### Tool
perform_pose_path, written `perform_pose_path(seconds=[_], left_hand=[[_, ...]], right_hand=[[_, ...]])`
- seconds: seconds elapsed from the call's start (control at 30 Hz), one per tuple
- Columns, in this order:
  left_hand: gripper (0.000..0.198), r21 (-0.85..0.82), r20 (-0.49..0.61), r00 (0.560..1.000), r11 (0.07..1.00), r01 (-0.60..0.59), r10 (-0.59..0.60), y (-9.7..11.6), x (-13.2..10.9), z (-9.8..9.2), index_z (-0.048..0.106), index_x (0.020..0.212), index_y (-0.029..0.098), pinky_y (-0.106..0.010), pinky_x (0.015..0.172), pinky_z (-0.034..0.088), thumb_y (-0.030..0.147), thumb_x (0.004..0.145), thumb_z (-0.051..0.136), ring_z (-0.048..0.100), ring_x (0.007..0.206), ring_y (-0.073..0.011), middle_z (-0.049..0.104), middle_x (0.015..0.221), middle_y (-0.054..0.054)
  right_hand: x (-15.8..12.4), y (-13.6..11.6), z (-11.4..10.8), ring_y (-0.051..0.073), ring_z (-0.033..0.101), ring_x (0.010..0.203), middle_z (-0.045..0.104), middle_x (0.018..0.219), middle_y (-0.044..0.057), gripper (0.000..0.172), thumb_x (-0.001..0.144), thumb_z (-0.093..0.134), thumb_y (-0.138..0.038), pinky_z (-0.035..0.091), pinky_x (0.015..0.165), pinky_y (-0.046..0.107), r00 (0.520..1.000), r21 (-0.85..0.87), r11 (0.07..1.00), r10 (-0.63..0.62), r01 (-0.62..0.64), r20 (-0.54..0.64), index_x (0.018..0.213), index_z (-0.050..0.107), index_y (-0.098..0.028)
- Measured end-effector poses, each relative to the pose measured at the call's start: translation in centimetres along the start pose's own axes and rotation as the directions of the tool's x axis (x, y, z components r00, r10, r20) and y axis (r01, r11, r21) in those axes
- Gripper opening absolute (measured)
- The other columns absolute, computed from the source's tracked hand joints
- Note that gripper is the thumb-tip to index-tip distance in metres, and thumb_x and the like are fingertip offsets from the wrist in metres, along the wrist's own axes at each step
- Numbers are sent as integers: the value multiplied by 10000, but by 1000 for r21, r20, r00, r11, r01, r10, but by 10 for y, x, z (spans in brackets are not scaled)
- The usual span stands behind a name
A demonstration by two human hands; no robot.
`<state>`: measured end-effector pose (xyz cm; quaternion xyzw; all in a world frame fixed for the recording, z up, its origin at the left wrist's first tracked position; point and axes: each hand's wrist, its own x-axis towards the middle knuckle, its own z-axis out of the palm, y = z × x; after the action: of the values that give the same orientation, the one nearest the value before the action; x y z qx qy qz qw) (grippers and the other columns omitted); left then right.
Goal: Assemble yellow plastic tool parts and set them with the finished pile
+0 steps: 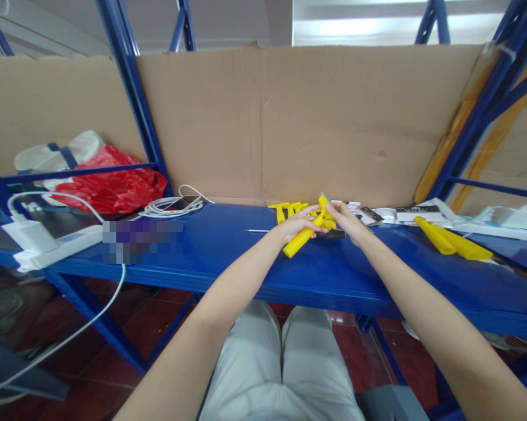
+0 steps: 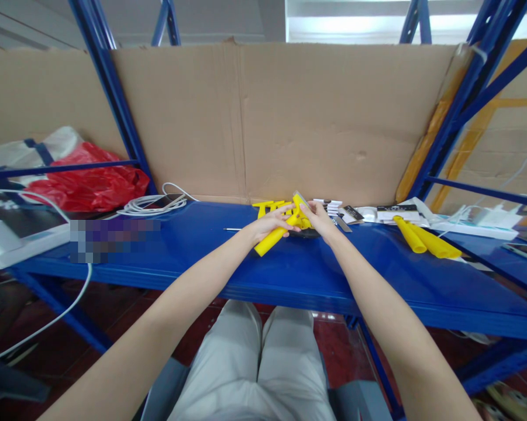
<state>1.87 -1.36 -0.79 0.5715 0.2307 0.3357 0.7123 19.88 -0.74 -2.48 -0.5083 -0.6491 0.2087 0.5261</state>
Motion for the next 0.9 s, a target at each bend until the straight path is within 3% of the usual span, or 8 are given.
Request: perform_pose_path(seconds=[0.2, 0.33, 0.4, 0.5, 0.63, 0.77, 0.9], left_hand=[[921, -111, 18, 999, 993, -39, 42, -1, 3, -1, 445, 1452, 288, -145, 471, 430, -137, 643, 558, 734, 793, -175, 611, 1301, -149], [896, -192, -101, 988, 972, -134, 117, 1, 6, -5, 482, 1410, 284, -134, 467, 410, -147, 629, 564, 723, 784, -164, 620, 1269, -129], [904, -202, -182, 973, 963, -178, 142, 2, 7, -7, 477, 1405, 289, -128, 454, 391, -148, 619, 559, 712, 760, -151, 633, 1239, -116], [900, -193, -291, 945, 959, -209, 147, 3, 9, -12, 468, 1398, 285, -127, 439, 373, -139, 608, 550, 686, 698, -127, 656, 1179, -101], [872, -193, -413, 905, 961, -200, 106, 2, 13, -18, 478, 1367, 253, -144, 444, 393, -130, 586, 542, 632, 601, -96, 666, 1104, -90], [861, -194, -476, 876, 964, -185, 72, 1, 15, -23, 478, 1332, 263, -167, 468, 437, -109, 565, 594, 623, 588, -99, 664, 1087, -70], [756, -180, -457, 885, 965, -189, 88, 2, 15, -24, 526, 1218, 231, -180, 500, 467, -118, 550, 582, 617, 606, -105, 663, 986, -43]], right_hand=[[9, 16, -1, 267, 614, 1083, 673, 1121, 131, 593, 828, 538, -690, 490, 961, 429, 986, -196, 979, -80, 51, -143, 1132, 612, -186], [10, 12, -15, 310, 591, 1127, 656, 1163, 177, 534, 812, 583, -606, 446, 998, 476, 962, -412, 911, -100, -13, -252, 1090, 637, -153], [8, 6, -25, 326, 588, 1133, 668, 1134, 173, 437, 816, 587, -547, 446, 988, 483, 977, -547, 837, -100, -19, -187, 1004, 667, -161], [1, -2, -37, 300, 631, 1070, 704, 1057, 136, 375, 834, 571, -517, 481, 942, 425, 994, -649, 757, -6, 76, 108, 936, 701, -181], [-7, -4, -41, 311, 639, 1094, 703, 1160, 123, 455, 743, 686, -521, 493, 952, 403, 906, -694, 703, 180, 154, 383, 1055, 728, -192], [-9, -3, -38, 318, 619, 1150, 693, 1204, 110, 427, 708, 727, -409, 464, 1012, 414, 886, -711, 682, 209, 171, 413, 1081, 729, -201], [-10, -8, -43, 294, 655, 1058, 726, 1095, 83, 329, 697, 728, -376, 486, 980, 407, 877, -634, 761, 205, 137, 435, 974, 726, -199]])
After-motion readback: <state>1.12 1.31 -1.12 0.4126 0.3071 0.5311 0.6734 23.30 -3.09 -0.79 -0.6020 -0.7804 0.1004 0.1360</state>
